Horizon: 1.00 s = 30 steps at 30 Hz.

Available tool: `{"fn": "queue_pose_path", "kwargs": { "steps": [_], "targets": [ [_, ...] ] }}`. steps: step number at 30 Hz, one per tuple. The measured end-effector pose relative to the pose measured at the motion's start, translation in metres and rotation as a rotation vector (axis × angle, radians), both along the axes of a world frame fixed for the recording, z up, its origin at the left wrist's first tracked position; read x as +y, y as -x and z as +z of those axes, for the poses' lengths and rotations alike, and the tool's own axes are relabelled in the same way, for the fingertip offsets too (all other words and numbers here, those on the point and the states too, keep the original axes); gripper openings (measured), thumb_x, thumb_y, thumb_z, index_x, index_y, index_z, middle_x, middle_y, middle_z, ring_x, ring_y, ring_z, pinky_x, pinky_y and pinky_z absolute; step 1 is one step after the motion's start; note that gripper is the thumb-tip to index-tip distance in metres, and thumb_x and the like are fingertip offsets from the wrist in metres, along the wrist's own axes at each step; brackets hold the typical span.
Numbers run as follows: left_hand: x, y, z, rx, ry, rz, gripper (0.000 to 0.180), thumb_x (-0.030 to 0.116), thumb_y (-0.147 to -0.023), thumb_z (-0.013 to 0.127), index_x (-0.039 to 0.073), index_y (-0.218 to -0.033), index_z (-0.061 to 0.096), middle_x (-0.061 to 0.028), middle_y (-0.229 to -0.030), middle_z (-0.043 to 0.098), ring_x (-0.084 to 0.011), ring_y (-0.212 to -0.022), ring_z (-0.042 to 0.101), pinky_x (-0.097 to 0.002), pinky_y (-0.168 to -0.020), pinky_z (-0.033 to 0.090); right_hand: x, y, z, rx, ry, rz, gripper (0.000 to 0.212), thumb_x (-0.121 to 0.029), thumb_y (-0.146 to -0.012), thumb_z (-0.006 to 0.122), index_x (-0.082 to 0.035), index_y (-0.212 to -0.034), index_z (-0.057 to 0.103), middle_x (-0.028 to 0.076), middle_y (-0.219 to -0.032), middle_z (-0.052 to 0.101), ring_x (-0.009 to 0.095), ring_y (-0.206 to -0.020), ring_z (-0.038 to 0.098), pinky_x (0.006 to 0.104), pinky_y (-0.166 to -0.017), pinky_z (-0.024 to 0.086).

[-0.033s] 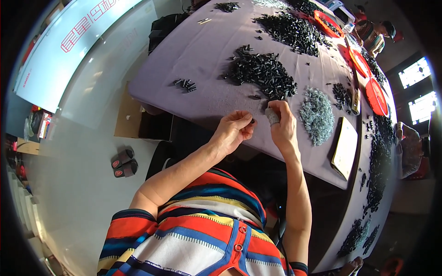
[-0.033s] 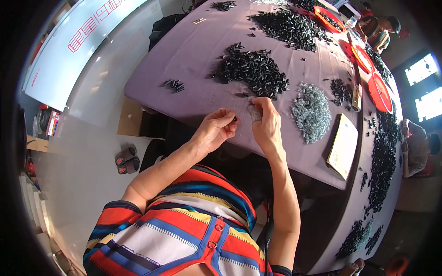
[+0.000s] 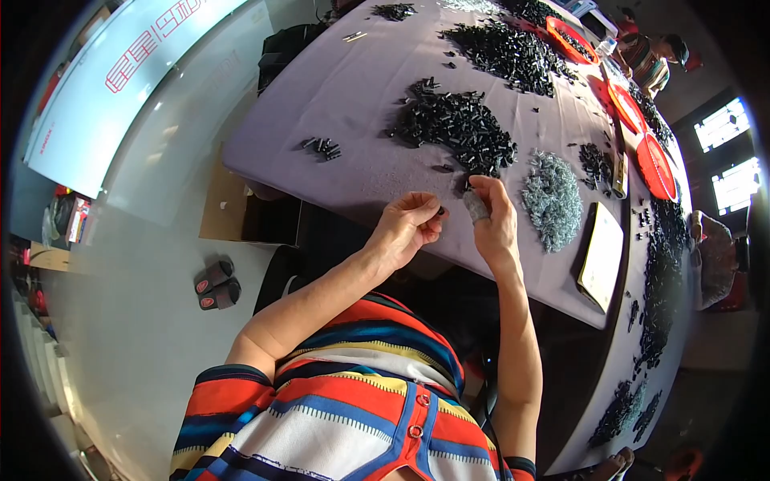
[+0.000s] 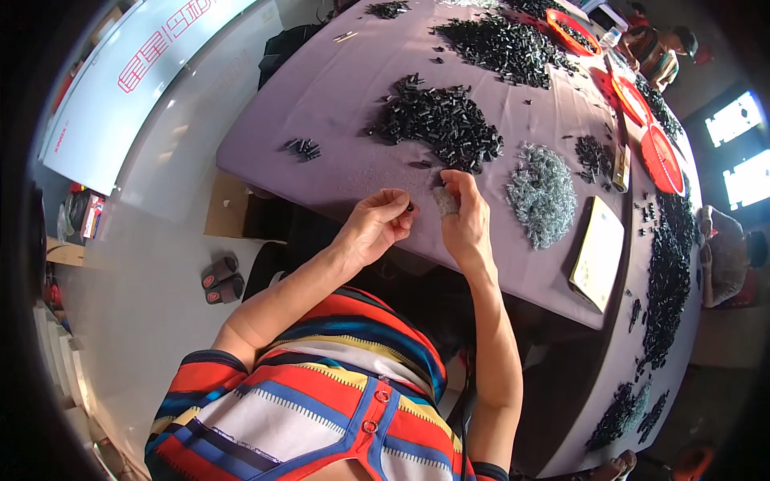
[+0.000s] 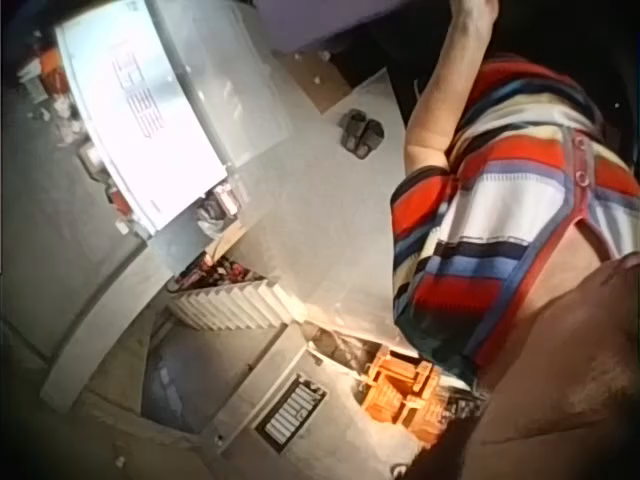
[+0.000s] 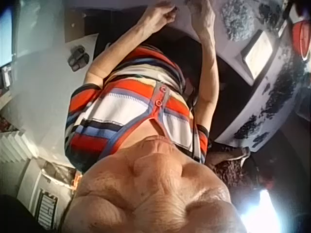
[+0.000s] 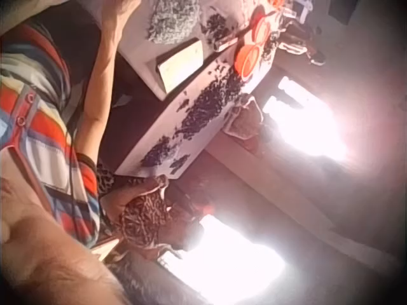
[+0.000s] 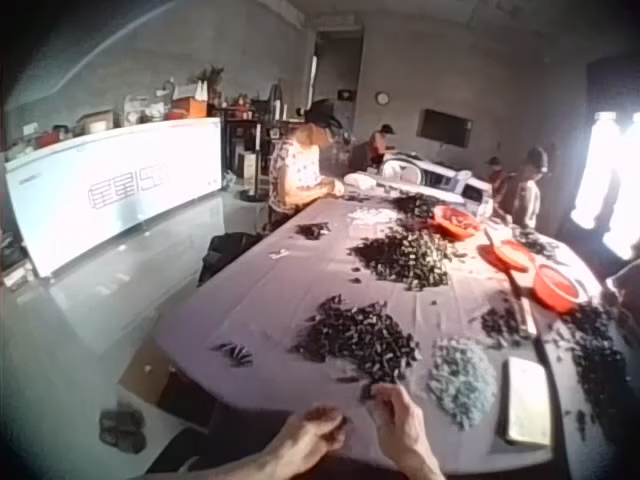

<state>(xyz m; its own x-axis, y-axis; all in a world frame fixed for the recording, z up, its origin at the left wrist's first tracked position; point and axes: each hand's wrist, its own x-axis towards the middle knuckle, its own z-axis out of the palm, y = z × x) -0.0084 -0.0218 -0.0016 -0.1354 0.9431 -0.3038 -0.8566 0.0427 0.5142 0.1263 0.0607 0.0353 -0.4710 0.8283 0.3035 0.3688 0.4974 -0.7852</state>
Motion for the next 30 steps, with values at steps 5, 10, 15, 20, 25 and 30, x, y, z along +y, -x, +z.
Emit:
{"fn": "queue_pose_path", "kwargs": {
  "steps": [5, 10, 15, 20, 25, 30],
  "targets": [
    [0.003, -0.006, 0.003, 0.049, -0.001, -0.046, 0.002, 0.01, -0.085, 0.061, 0.008, -0.086, 0.06, -0.0073, -0.081, 0.063, -0.0085, -0.059, 0.052, -0.0228, -0.055, 0.043, -0.023, -0.023, -0.005, 0.173, 0.315, 0.046, 0.032, 0.017, -0.074, 0.045, 0.001, -0.099, 0.055, 0.006, -0.084, 0.059, 0.012, -0.068, 0.061, 0.0247, -0.065, 0.049],
    [0.003, -0.012, 0.009, 0.111, 0.007, -0.085, 0.002, 0.009, -0.086, 0.06, 0.009, -0.088, 0.06, -0.0064, -0.085, 0.064, -0.0059, -0.059, 0.052, -0.0199, -0.056, 0.043, -0.049, -0.021, -0.007, 0.626, 0.495, -0.019, 0.014, 0.012, -0.081, 0.052, 0.002, -0.091, 0.056, 0.004, -0.086, 0.06, 0.013, -0.077, 0.062, 0.0247, -0.072, 0.05],
    [0.001, -0.021, 0.01, 0.112, -0.099, -0.073, 0.007, 0.008, -0.088, 0.057, 0.009, -0.094, 0.06, -0.0078, -0.09, 0.064, -0.0075, -0.066, 0.057, -0.0202, -0.063, 0.046, -0.053, -0.026, -0.018, 0.613, 0.263, -0.004, 0.02, 0.016, -0.077, 0.055, 0.0, -0.089, 0.056, 0.002, -0.086, 0.06, 0.008, -0.081, 0.056, 0.0218, -0.076, 0.046],
    [0.001, -0.028, 0.013, 0.129, -0.146, -0.042, 0.006, 0.008, -0.087, 0.058, 0.009, -0.093, 0.06, -0.0078, -0.09, 0.065, -0.0077, -0.067, 0.056, -0.0205, -0.063, 0.046, -0.056, -0.027, -0.022, 0.628, 0.298, -0.001, 0.022, 0.018, -0.075, 0.055, 0.0, -0.089, 0.057, 0.002, -0.087, 0.06, 0.008, -0.084, 0.056, 0.0221, -0.079, 0.045],
    [-0.002, -0.029, 0.019, 0.214, -0.185, -0.01, 0.007, 0.008, -0.086, 0.06, 0.008, -0.093, 0.06, -0.0068, -0.088, 0.065, -0.0075, -0.069, 0.056, -0.0213, -0.063, 0.046, -0.058, -0.025, -0.021, 0.653, 0.253, 0.019, 0.021, 0.017, -0.074, 0.057, 0.002, -0.089, 0.057, 0.005, -0.089, 0.06, 0.011, -0.086, 0.057, 0.0237, -0.079, 0.046],
    [-0.004, -0.03, 0.024, 0.255, -0.221, 0.002, 0.01, 0.004, -0.086, 0.059, 0.006, -0.095, 0.059, -0.0073, -0.09, 0.065, -0.0083, -0.072, 0.057, -0.0203, -0.063, 0.047, -0.06, -0.024, -0.02, 0.705, 0.303, 0.007, 0.019, 0.016, -0.075, 0.058, 0.002, -0.087, 0.057, 0.006, -0.089, 0.061, 0.011, -0.085, 0.057, 0.0243, -0.079, 0.047]
  ]
}}
